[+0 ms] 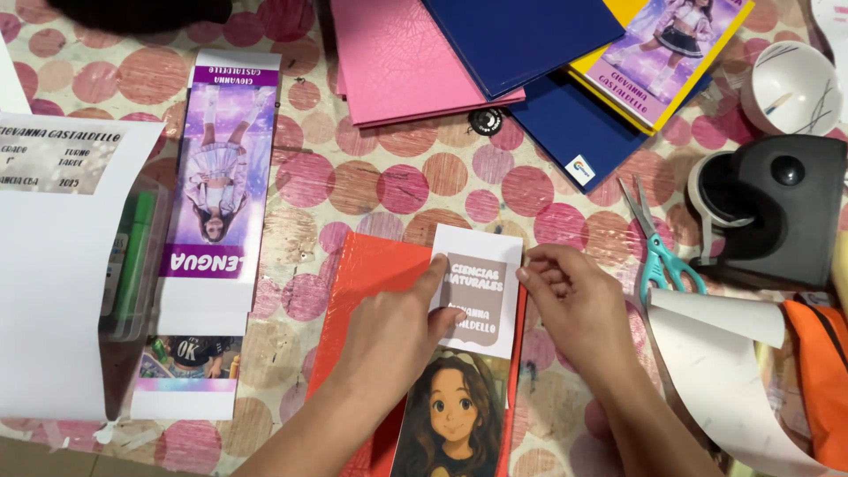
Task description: Applying printed labels to the covers of notebooks and organizing them on a table
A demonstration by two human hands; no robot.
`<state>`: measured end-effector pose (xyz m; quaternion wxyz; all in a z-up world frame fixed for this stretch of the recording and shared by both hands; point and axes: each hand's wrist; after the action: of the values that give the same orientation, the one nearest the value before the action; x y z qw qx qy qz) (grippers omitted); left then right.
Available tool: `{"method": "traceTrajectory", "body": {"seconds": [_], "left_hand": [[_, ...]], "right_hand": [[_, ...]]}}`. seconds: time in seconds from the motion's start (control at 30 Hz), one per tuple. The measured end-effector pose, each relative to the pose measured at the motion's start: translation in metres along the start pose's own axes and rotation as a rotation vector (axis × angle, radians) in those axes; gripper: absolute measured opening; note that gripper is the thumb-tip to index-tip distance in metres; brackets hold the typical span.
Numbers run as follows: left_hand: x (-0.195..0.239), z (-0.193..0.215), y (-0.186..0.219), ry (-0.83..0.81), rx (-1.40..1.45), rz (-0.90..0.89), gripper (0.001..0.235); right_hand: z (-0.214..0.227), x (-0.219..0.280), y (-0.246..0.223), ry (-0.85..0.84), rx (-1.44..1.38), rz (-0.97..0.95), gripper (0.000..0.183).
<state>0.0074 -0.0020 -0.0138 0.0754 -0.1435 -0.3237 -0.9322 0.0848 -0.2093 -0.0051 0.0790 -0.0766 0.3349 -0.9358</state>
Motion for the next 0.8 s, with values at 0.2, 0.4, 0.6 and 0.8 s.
{"method": "traceTrajectory", "body": {"seconds": [0.2, 0.4, 0.6, 0.8], "left_hand": [[-0.002, 0.0, -0.001, -0.023, 0.019, 0.029, 0.071], [-0.002, 0.001, 0.0, -0.026, 0.017, 0.043, 0.071], [-0.003, 0.004, 0.004, -0.068, -0.028, 0.079, 0.072], [-0.003, 0.0, 0.0, -0.03, -0.036, 0.062, 0.072]], "right_hand": [[0.006, -0.017, -0.01, -0.082, -0.18, -0.17, 0.026], [0.005, -0.049, -0.005, -0.187, -0.314, -0.286, 0.038], [0.002, -0.05, 0.002, -0.211, -0.285, -0.265, 0.043], [0.002, -0.054, 0.004, -0.233, -0.257, -0.258, 0.039]]}}
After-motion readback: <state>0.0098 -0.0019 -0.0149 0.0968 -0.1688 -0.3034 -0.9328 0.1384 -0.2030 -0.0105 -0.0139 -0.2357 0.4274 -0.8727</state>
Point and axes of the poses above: each hand's wrist, its own x-axis away from the middle knuckle, its own z-axis out of the back of the hand, y = z × x, and after that the axes turned 6 degrees about x, right-handed
